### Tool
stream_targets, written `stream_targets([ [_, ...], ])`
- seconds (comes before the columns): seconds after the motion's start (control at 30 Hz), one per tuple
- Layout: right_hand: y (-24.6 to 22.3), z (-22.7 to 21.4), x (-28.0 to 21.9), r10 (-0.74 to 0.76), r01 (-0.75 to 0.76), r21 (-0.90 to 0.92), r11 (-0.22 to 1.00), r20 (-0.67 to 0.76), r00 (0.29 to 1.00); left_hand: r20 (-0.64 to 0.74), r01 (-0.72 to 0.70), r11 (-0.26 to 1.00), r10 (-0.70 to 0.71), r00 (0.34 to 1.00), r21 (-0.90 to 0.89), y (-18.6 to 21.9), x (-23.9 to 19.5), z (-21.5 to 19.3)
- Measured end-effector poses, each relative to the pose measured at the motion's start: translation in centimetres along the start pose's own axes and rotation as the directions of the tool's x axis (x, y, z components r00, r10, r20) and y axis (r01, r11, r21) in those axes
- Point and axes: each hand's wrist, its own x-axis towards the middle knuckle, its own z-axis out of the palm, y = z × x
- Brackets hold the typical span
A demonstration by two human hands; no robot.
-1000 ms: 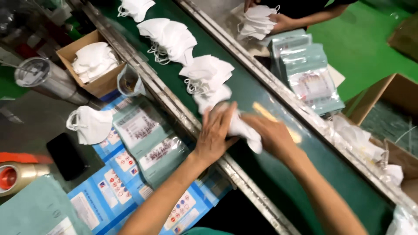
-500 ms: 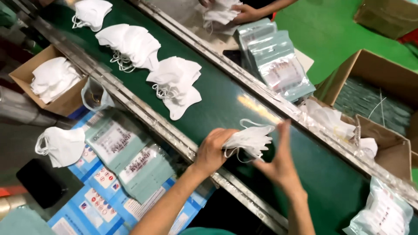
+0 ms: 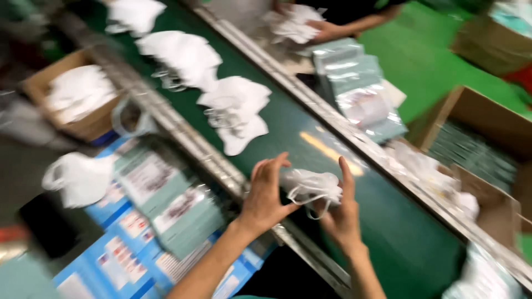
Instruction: The person takes stacks of masks from a conveyor belt, places them into plastic pouches, and organizes the filled pouches into piles on the work table.
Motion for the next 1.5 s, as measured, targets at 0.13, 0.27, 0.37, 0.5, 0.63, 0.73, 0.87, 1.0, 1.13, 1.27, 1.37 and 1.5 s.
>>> stream_targets([
  [0.13,-4.5,-1.3,-0.6,-0.453,0.489,-0.132,0.862,0.230,0.861,0.079,0.047,0.981,-0.032,0.996,-0.190,-0.8,-2.0,1.9],
  [0.27,1.1,-11.2,2.0,-0.436,0.327,-0.572,0.753,-0.061,0.898,-0.115,-0.037,0.996,0.028,0.993,-0.079,-1.2,-1.6,2.1],
  [0.37,6.4,-18.2,3.2,-0.362,0.027,-0.630,0.776,-0.409,0.838,-0.027,0.039,0.991,-0.043,0.999,-0.127,-1.2,-3.2,2.5],
  [0.5,12.0,-22.2,6.2,-0.345,-0.107,-0.747,0.656,-0.424,0.837,0.044,0.112,0.983,-0.107,0.993,-0.145,-1.9,-2.4,3.0],
  [0.63,11.0,-20.7,6.0,-0.407,-0.085,-0.802,0.592,-0.388,0.827,0.088,0.105,0.952,-0.083,0.993,-0.287,-1.4,-2.8,2.3],
  [0.73,2.0,-16.9,3.4,-0.670,0.002,-0.868,0.497,-0.381,0.637,0.072,0.014,0.960,0.006,0.997,-0.280,-0.2,-2.3,2.2],
  [0.87,1.0,-10.0,-1.8,-0.234,0.098,-0.306,0.947,-0.445,0.865,0.038,-0.042,0.940,0.059,0.998,-0.339,3.3,-0.1,0.6],
  [1.0,-2.0,-7.1,-3.3,-0.271,0.280,0.137,0.950,-0.080,0.959,0.060,-0.033,0.918,0.062,0.996,-0.394,-0.4,-1.5,3.0],
  [1.13,-2.1,-4.2,-2.1,-0.480,0.394,-0.594,0.701,0.016,0.877,0.144,0.039,0.979,-0.011,0.990,-0.198,-1.2,-1.1,2.9],
  [1.27,2.4,-1.1,-1.7,0.012,-0.006,-0.184,0.983,0.029,1.000,-0.033,-0.128,0.983,0.125,0.992,-0.128,-2.0,-1.3,4.8],
  [1.37,4.0,0.3,-1.6,0.338,-0.203,0.915,0.348,0.079,0.938,0.041,-0.032,0.993,0.037,0.998,-0.116,-2.9,-1.8,4.9],
  [1.5,6.2,0.6,-3.0,-0.348,0.346,-0.058,0.937,-0.034,0.937,0.121,0.167,0.983,-0.158,0.980,-0.071,-2.9,-4.1,4.7],
])
